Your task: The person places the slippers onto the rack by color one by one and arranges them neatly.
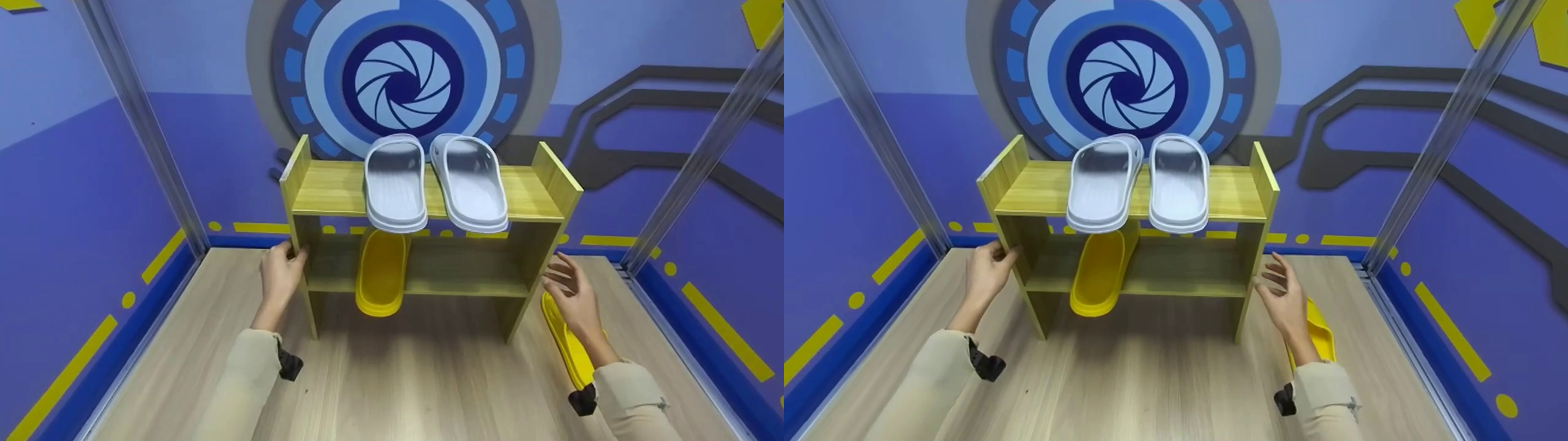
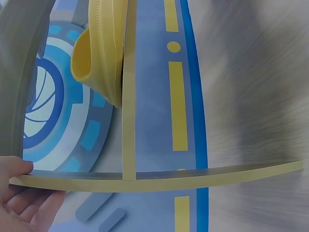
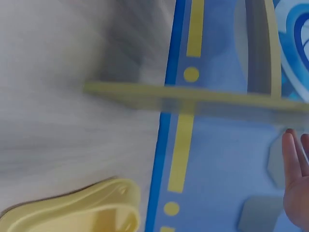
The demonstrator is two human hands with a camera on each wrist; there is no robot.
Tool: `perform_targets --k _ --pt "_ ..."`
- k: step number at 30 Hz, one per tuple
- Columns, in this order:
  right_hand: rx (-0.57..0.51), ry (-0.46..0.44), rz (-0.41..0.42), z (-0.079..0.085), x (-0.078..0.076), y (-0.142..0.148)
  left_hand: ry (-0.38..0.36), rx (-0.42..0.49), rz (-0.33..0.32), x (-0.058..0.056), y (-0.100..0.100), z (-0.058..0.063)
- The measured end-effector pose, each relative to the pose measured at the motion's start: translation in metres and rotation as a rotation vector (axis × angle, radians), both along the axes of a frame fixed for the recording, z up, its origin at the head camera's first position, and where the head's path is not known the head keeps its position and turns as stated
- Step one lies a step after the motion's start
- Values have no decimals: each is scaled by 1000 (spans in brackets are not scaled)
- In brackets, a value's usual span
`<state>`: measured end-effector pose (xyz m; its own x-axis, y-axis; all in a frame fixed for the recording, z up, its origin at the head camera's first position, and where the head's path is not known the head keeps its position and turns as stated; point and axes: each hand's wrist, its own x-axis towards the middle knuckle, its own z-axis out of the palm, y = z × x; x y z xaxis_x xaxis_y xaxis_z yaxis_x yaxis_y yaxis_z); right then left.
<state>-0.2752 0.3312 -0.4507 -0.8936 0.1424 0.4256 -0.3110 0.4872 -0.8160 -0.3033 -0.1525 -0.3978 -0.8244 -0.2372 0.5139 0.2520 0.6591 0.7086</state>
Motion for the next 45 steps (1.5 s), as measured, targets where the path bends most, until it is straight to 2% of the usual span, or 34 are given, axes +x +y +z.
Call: perform_targets --k 6,11,16,21,28,36,40,45 --pt "-49 -7 -110 -15 9 24 7 -5 2 0 -1 0" --pt "-90 -26 -171 -32 14 42 3 -3 7 0 -1 0" --pt "-104 -122 -206 -49 18 55 3 3 4 0 0 0" --pt "-86 -145 -220 -70 19 65 8 0 1 0 0 0" --pt "5 -259 -286 -87 24 70 -1 7 0 0 -1 0" --pt "128 -404 -318 -106 29 75 14 2 6 0 -1 -1" --pt "194 -469 -343 -112 29 78 7 -4 15 -1 0 -1" --pt "216 -549 -345 -116 29 79 10 -2 14 -1 0 -1"
